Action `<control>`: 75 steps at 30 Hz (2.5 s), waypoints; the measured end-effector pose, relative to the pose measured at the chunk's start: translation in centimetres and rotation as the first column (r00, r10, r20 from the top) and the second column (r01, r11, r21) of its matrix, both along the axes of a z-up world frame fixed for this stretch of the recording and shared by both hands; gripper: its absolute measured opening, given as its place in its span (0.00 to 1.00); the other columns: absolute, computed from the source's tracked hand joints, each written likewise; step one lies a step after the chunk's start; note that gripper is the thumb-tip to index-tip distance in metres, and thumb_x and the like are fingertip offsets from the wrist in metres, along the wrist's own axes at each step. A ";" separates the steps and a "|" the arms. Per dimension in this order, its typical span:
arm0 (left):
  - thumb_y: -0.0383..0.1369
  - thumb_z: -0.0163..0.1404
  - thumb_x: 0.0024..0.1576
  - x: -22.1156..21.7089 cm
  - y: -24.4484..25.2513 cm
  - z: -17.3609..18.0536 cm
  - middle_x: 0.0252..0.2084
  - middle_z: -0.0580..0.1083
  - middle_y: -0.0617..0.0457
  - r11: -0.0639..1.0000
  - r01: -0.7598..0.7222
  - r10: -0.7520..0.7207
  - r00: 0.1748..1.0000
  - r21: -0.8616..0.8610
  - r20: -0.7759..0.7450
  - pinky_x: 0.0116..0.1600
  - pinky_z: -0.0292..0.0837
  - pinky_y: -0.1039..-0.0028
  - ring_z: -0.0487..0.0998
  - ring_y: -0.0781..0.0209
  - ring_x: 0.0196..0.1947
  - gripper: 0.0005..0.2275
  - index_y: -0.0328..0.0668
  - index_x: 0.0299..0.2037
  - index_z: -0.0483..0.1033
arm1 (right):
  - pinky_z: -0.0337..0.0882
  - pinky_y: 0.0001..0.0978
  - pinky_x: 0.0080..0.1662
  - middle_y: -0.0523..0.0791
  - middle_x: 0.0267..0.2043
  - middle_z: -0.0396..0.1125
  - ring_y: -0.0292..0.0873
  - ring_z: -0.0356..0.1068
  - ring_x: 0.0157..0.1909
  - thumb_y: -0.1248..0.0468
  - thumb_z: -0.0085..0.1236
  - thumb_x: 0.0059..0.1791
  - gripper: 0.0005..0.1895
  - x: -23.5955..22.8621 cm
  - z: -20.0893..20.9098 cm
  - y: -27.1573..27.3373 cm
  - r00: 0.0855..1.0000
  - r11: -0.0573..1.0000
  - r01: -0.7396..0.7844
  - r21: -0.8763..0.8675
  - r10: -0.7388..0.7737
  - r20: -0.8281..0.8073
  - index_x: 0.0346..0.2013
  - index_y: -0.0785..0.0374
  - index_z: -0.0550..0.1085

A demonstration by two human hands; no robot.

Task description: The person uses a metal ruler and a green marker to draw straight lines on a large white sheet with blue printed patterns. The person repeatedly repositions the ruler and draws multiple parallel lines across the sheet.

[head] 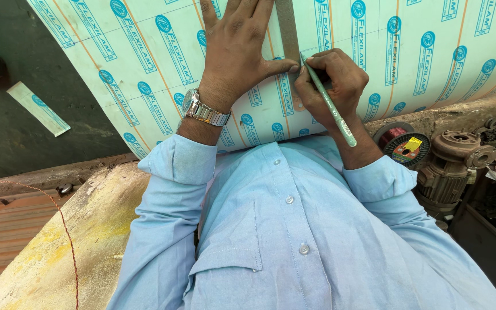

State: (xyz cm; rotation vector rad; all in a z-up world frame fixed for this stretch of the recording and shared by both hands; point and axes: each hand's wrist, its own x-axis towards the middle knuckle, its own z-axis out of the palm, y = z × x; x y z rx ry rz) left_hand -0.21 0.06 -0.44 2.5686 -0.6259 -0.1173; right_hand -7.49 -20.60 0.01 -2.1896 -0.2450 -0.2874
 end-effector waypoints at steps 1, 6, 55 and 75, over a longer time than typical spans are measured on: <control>0.63 0.70 0.43 0.0 0.0 0.0 0.66 0.69 0.49 1.000 0.000 0.000 1.000 0.003 -0.003 0.72 0.30 0.35 0.64 0.50 0.70 0.50 0.42 0.70 0.63 | 0.76 0.30 0.33 0.51 0.34 0.73 0.42 0.76 0.32 0.73 0.66 0.49 0.06 0.0 0.0 0.0 1.000 1.000 0.000 -0.003 0.000 0.002 0.36 0.70 0.75; 0.63 0.70 0.43 -0.1 0.1 -0.3 0.67 0.68 0.50 1.000 -0.005 0.005 1.000 -0.006 0.006 0.73 0.30 0.35 0.63 0.51 0.70 0.51 0.42 0.71 0.62 | 0.76 0.30 0.33 0.51 0.34 0.73 0.41 0.76 0.32 0.73 0.66 0.49 0.06 -0.1 0.1 0.1 1.000 1.000 0.004 0.000 -0.004 0.000 0.36 0.70 0.75; 0.69 0.66 0.43 0.3 -0.2 0.4 0.74 0.61 0.46 0.999 0.007 -0.007 1.000 0.039 -0.009 0.72 0.20 0.31 0.56 0.48 0.75 0.56 0.42 0.75 0.56 | 0.75 0.29 0.32 0.51 0.33 0.73 0.41 0.76 0.31 0.74 0.64 0.48 0.06 0.0 0.0 0.0 1.000 1.000 0.011 0.019 -0.012 0.011 0.35 0.70 0.74; 0.65 0.66 0.31 1.4 -1.1 4.3 0.80 0.45 0.59 0.992 -0.012 0.035 0.983 0.127 -0.182 0.73 0.17 0.28 0.41 0.58 0.80 0.63 0.48 0.77 0.47 | 0.74 0.31 0.32 0.50 0.31 0.72 0.41 0.74 0.29 0.73 0.66 0.46 0.06 0.7 2.6 1.2 0.997 0.998 0.063 -0.015 -0.064 -0.043 0.33 0.70 0.75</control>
